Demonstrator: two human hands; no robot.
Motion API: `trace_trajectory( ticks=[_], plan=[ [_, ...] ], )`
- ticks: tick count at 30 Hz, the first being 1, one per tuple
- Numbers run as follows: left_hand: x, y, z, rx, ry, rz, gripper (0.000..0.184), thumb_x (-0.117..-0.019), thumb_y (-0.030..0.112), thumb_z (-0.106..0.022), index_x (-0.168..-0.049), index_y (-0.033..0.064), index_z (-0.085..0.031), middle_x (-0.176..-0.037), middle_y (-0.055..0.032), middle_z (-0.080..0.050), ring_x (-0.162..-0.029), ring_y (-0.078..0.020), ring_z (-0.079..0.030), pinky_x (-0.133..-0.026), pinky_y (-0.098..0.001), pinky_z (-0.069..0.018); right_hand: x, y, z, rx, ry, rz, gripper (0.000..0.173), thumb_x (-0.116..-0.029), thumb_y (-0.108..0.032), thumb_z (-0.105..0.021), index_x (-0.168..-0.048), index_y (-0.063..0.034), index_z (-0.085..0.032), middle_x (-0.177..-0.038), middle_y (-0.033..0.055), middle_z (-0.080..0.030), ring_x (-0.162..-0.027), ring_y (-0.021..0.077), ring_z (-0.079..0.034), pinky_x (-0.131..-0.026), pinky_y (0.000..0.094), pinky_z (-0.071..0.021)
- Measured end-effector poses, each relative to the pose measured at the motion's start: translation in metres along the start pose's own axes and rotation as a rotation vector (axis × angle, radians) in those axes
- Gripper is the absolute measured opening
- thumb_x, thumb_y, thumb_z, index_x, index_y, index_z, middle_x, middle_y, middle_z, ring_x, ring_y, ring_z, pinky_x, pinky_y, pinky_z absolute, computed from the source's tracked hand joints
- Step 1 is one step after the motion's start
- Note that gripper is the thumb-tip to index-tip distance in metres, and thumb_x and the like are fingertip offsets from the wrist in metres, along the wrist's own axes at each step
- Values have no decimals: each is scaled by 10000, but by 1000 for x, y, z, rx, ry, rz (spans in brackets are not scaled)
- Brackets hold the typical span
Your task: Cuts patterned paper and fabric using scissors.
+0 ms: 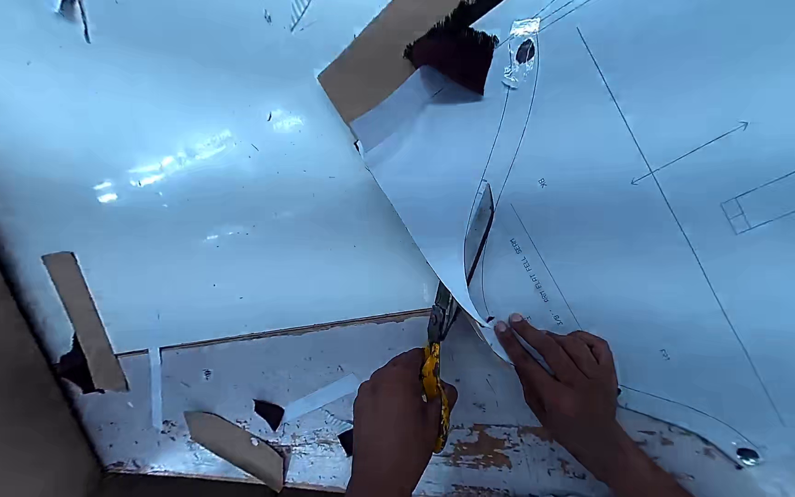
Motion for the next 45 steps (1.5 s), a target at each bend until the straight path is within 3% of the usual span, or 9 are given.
trace_trajectory(
  ticks=[23, 33, 45],
  plan=[
    [25, -3, -38, 154, 79, -28, 203, -793, 212, -740, -953, 89, -767, -807, -15, -747, -657, -151, -704, -586, -362, -579, 31, 7, 15, 11, -33, -3, 344, -1012, -116, -514, -1279, -219, -706, -1300, -38, -702, -993, 166, -620, -904, 400, -352],
    [28, 4, -41, 190, 15, 12, 223, -828, 207, -735, -1006, 76, -765, -893, -33, -765, -721, -171, -718, -640, -378, -587, 31, 8, 14, 17, -29, 4, 329, -1014, -125, -522, -1263, -218, -716, -1287, -33, -704, -974, 174, -613, -896, 398, -352],
    [23, 1, -43, 222, 25, 17, 159, -820, 208, -741, -939, 104, -761, -789, 0, -732, -617, -118, -670, -571, -320, -562, 29, 9, 13, -1, -32, -5, 314, -1020, -150, -536, -1265, -218, -721, -1307, -27, -694, -964, 173, -610, -893, 404, -353]
  ],
)
Point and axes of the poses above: each hand's wrist, its own x-axis away from the middle knuckle, its own z-axis out of the back of the hand, y = z × x, the point moved 2 cm from there along -x, towards the middle knuckle
